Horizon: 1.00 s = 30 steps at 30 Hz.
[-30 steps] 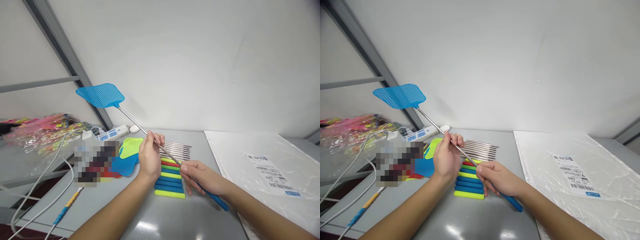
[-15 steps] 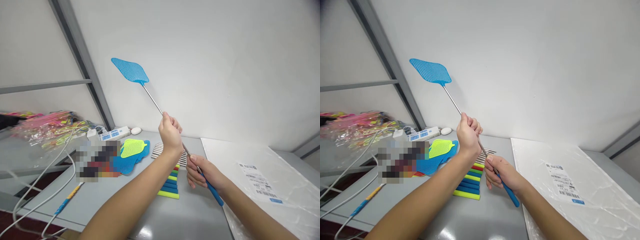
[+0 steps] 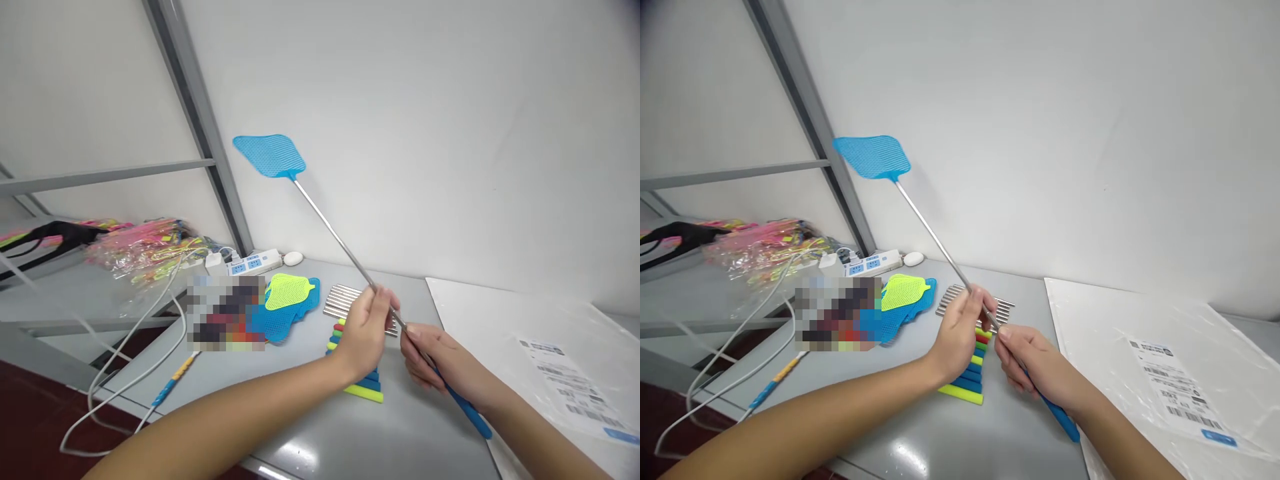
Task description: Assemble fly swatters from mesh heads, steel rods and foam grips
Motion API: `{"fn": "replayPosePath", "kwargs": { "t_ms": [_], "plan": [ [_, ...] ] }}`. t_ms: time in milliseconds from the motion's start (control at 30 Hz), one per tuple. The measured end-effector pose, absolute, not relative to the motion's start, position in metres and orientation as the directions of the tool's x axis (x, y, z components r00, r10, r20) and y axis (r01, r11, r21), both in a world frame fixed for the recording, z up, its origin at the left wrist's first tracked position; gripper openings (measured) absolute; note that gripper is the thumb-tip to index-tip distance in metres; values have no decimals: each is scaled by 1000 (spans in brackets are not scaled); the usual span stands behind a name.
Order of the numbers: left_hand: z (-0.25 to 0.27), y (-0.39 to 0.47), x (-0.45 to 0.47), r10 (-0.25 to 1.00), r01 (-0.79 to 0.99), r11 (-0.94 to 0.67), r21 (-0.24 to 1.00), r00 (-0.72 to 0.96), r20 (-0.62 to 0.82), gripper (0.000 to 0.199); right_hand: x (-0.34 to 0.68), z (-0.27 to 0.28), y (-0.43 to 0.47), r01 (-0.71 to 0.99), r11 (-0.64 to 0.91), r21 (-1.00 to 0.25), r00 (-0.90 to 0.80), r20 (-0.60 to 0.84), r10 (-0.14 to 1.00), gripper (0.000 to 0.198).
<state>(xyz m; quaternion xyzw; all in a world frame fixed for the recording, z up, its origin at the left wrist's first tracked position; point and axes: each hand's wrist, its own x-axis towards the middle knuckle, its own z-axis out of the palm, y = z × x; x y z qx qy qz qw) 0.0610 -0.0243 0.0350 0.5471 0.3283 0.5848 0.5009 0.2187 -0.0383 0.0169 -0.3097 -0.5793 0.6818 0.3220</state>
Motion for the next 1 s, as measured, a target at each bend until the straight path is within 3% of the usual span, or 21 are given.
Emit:
{"fn": "replayPosePath", "kwargs": {
  "t_ms": [133,300,400,533,633,800,1000],
  "plan": [
    [21,-41,37,924,-147,-269,952,238,298,37,217,18,-43,74,-100,-992,-624,-124,772,47],
    [16,-42,27,920,-58,-255,965,294,261,23,220,15,-42,183,-80,-980,-627,-179,758,45],
    [4,-42,30,937,-55,-231,971,258,237,24,220,17,-40,288,22,-957,-604,-164,780,43],
    [-12,-44,33,954,-113,-245,963,152,260,25,215,23,-40,488,391,-780,-552,71,831,39],
    [-14,-45,31,929,-130,-319,939,152,337,22,213,26,-41,551,537,-638,-576,175,798,37],
    [-3,-41,26,910,-158,-395,905,72,409,23,217,31,-44,601,613,-513,-590,233,773,33],
    [14,-34,22,910,-279,-408,869,-51,411,25,252,36,-52,729,588,-349,-542,231,808,29]
  ]
}}
